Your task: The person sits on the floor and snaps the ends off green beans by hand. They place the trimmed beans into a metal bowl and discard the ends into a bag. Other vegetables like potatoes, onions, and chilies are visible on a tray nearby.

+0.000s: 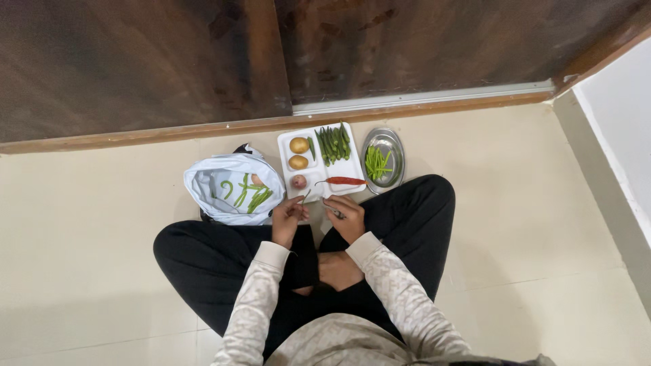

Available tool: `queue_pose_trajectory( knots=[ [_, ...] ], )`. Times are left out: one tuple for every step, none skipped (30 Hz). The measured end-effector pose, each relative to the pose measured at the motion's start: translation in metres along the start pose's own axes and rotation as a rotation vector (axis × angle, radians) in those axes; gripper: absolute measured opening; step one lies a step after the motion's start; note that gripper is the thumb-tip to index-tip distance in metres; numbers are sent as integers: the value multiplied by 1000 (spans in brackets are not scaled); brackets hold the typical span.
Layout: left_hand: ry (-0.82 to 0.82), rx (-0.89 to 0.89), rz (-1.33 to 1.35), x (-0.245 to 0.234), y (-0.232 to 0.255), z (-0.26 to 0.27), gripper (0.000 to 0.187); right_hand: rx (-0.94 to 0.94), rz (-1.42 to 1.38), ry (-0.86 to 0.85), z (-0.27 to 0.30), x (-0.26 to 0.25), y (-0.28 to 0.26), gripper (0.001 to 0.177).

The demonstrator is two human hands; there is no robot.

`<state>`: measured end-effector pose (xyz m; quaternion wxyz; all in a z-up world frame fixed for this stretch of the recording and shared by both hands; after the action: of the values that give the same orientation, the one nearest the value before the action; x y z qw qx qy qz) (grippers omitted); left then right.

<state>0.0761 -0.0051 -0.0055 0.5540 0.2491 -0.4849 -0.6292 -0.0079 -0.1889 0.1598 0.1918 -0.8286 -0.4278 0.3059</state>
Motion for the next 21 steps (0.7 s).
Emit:
queue_pose_trajectory(
  knots=[
    [-52, -49, 75, 6, -8, 5, 36, -45, 8, -18, 1, 1, -7, 29],
    [-100, -94, 150, 11, -12, 7, 33, -94, 13, -37, 0, 4, -11, 29],
    [-133, -60, 110, 16, -11, 12, 29, -144, 17, -56, -2, 8, -16, 29],
    [-168, -25, 70, 22, -8, 17, 26, -179, 14, -111, -3, 13, -19, 30],
    [-202, 10, 29, 28, -5, 21, 24, -215, 12, -166, -4, 18, -22, 31],
    [-184, 11, 28, 32, -5, 23, 26, -246, 14, -221, -3, 21, -24, 32],
    [-165, 12, 27, 34, -6, 26, 31, -187, 37, -207, -3, 18, -20, 32],
    [-148, 18, 25, 35, -4, 26, 36, -131, 60, -190, -5, 17, -15, 32],
    [-156, -8, 38, 36, -5, 26, 37, -75, 83, -174, -5, 15, -11, 32],
    [-160, -35, 53, 36, -8, 28, 39, -100, 71, -184, -5, 15, -13, 31],
    [-163, -62, 68, 37, -11, 29, 41, -125, 59, -195, -5, 15, -15, 31],
    [-183, -63, 92, 37, -10, 29, 37, -148, 47, -203, -6, 15, -17, 31],
    [-204, -64, 116, 37, -8, 29, 34, -225, 41, -233, -6, 16, -23, 32],
    [-223, -63, 141, 38, -8, 28, 32, -304, 35, -263, -5, 18, -29, 33],
    [-219, -91, 161, 37, -9, 27, 35, -382, 28, -294, -4, 20, -34, 33],
    [-214, -121, 182, 37, -11, 27, 39, -303, 59, -257, -5, 18, -28, 32],
    [-209, -151, 203, 36, -13, 28, 43, -224, 89, -221, -5, 15, -22, 31],
    [-224, -150, 188, 36, -11, 29, 44, -145, 121, -183, -6, 12, -15, 29],
    [-239, -150, 173, 37, -10, 30, 45, -122, 125, -171, -6, 11, -12, 30],
    [-256, -149, 157, 39, -8, 31, 46, -98, 130, -159, -6, 9, -10, 30],
    [-239, -140, 163, 39, -6, 31, 47, -74, 135, -147, -6, 8, -8, 31]
  ],
)
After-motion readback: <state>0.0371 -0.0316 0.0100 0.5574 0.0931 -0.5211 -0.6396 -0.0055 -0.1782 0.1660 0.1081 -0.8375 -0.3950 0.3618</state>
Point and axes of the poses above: each hand's wrist, its own z-axis away from the middle knuckle, its own x-axis out of the palm, y = z × x, the point moved 7 cm from there along -z, towards the middle knuckle, and after that the axes turned 15 degrees about -x, right-handed, at the moved point
